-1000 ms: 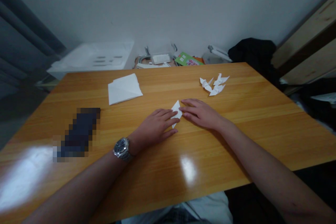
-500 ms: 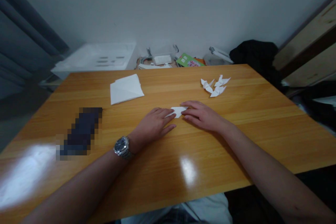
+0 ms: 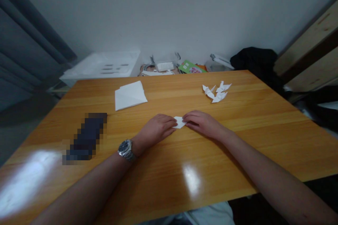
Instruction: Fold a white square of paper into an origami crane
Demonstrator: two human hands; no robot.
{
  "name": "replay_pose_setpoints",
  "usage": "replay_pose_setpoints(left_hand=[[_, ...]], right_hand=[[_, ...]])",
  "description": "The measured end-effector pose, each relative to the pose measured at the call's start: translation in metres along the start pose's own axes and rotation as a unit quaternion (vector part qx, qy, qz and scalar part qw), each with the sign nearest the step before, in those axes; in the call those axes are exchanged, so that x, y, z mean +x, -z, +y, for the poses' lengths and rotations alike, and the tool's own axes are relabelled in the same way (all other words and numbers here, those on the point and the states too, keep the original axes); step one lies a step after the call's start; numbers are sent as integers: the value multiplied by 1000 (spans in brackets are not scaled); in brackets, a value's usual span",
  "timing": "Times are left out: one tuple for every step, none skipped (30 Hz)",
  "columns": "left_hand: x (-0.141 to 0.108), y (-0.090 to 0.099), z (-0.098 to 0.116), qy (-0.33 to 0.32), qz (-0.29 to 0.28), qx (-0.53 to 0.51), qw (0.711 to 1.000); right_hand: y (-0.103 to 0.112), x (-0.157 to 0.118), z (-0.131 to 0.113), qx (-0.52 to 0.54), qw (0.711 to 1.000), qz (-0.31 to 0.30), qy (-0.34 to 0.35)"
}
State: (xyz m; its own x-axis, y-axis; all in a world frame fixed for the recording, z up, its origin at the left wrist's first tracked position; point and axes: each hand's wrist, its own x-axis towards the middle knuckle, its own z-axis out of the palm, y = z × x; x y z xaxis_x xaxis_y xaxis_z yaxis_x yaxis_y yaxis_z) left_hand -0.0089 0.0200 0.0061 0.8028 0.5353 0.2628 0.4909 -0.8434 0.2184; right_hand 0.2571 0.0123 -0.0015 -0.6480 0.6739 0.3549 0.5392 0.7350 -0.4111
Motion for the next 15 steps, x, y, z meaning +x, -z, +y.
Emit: replay_pose_setpoints(left_hand=[[0, 0, 0, -3, -1, -5, 1000], [0, 0, 0, -5, -1, -8, 1000], [0, -1, -1, -5, 0, -11, 1000], [0, -1, -1, -4, 1, -13, 1000], [0, -2, -1, -2, 2, -15, 1000], [-1, -2, -1, 0, 3, -17, 1000], [-1, -2, -1, 2, 3, -21, 1000], [-1, -2, -1, 4, 4, -24, 1000], [-2, -3, -2, 6, 6, -28, 1000], [-2, -3, -2, 7, 8, -33, 999], [-2, -2, -2, 9, 12, -37, 999], [-2, -2, -2, 11, 15, -41, 999], [-2, -2, -2, 14, 19, -44, 999], [-2, -2, -2, 16, 20, -43, 999], [-2, -2, -2, 17, 20, -41, 999]], right_hand=[[-1, 1, 0, -1, 1000, 2, 3], [-2, 1, 1, -3, 1000, 2, 6], [-2, 1, 1, -7, 1000, 3, 10], [-3, 2, 2, -12, 1000, 4, 15], [-4, 2, 3, -17, 1000, 6, 21], [-5, 2, 4, -22, 999, 8, 27], [-5, 2, 5, -26, 999, 9, 34], [-6, 2, 5, -31, 999, 9, 40], [-6, 2, 6, -36, 998, 10, 45], [-7, 2, 6, -41, 998, 9, 49], [-7, 1, 7, -46, 998, 10, 52], [-7, 1, 7, -50, 997, 11, 53], [-7, 1, 7, -52, 997, 12, 53], [-7, 1, 7, -52, 997, 12, 53], [-7, 1, 7, -50, 997, 10, 51]])
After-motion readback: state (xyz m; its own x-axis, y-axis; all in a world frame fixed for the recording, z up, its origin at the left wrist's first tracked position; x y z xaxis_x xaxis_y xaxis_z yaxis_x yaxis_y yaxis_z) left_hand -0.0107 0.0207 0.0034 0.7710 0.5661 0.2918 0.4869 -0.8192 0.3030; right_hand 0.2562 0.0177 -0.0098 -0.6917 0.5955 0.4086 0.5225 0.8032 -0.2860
